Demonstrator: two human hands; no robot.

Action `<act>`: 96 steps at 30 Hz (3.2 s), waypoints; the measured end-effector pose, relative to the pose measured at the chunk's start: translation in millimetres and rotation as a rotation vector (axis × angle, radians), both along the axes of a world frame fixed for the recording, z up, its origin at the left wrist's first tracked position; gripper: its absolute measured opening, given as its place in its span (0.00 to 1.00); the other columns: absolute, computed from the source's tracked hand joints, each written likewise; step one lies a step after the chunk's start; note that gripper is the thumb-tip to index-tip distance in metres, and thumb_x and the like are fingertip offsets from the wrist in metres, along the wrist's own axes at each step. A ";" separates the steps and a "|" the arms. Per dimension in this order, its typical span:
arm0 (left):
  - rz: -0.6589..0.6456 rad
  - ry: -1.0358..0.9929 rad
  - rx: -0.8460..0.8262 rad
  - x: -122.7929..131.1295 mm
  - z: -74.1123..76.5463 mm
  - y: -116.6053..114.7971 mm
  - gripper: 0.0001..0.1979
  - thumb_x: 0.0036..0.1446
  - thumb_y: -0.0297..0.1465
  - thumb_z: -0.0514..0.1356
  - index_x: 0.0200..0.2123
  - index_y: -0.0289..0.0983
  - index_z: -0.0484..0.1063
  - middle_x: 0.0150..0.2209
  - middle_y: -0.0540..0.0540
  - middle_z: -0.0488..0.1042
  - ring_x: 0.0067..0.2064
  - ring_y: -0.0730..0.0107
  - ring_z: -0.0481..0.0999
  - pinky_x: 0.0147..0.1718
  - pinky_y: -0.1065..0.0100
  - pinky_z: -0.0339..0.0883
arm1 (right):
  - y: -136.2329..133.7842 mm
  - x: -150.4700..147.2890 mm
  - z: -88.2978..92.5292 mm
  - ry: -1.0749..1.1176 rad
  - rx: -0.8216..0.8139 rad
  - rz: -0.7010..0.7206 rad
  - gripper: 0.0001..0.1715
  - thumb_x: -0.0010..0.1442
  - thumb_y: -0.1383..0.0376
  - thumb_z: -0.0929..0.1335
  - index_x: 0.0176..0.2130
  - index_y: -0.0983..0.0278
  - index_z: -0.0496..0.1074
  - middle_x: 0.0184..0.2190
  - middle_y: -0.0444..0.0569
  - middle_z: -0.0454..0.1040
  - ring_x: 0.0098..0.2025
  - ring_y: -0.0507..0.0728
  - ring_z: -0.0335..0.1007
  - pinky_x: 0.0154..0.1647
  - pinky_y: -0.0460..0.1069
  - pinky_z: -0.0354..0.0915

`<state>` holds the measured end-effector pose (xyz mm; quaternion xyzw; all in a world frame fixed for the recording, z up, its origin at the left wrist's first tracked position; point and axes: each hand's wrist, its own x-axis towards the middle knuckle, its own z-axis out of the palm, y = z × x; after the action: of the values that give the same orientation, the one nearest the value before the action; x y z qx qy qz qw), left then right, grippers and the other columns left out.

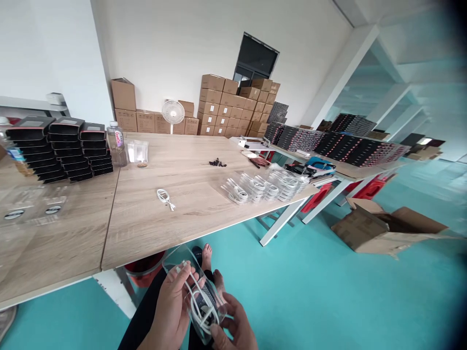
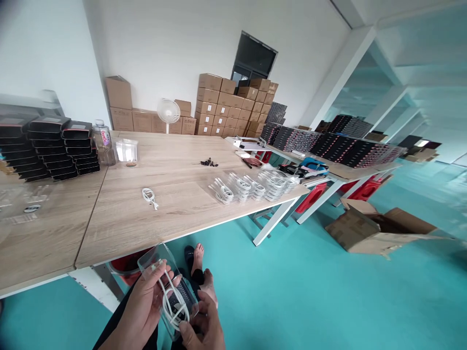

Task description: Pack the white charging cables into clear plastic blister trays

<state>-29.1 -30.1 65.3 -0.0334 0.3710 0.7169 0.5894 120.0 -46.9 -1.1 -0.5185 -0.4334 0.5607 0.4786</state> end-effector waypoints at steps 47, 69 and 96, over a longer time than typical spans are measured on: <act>-0.252 0.344 -0.015 4.3 -6.2 -15.6 0.17 0.45 0.41 0.73 0.31 0.37 0.76 0.27 0.50 0.77 0.34 0.64 0.78 0.34 0.68 0.68 | 30.7 -33.7 77.3 -0.733 0.279 0.479 0.27 0.51 0.76 0.68 0.51 0.64 0.71 0.39 0.53 0.80 0.42 0.63 0.76 0.39 0.51 0.67; -0.351 0.406 -0.050 -8.6 15.5 -18.8 0.17 0.38 0.41 0.76 0.29 0.38 0.79 0.30 0.47 0.79 0.33 0.66 0.77 0.34 0.67 0.73 | 34.5 -13.7 74.4 -0.441 0.369 0.101 0.27 0.61 0.54 0.69 0.57 0.58 0.71 0.41 0.50 0.75 0.39 0.58 0.71 0.39 0.52 0.70; -0.551 0.523 0.047 -12.5 18.1 -24.1 0.17 0.47 0.45 0.70 0.27 0.36 0.78 0.27 0.48 0.74 0.30 0.69 0.71 0.32 0.68 0.67 | 47.1 -5.3 103.8 -0.218 0.216 0.416 0.13 0.57 0.53 0.73 0.34 0.59 0.79 0.32 0.45 0.75 0.34 0.55 0.70 0.40 0.51 0.67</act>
<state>-41.6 -54.2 83.4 0.2651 0.4876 0.5242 0.6459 114.7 0.1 102.7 -0.4215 -0.6372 0.5383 0.3557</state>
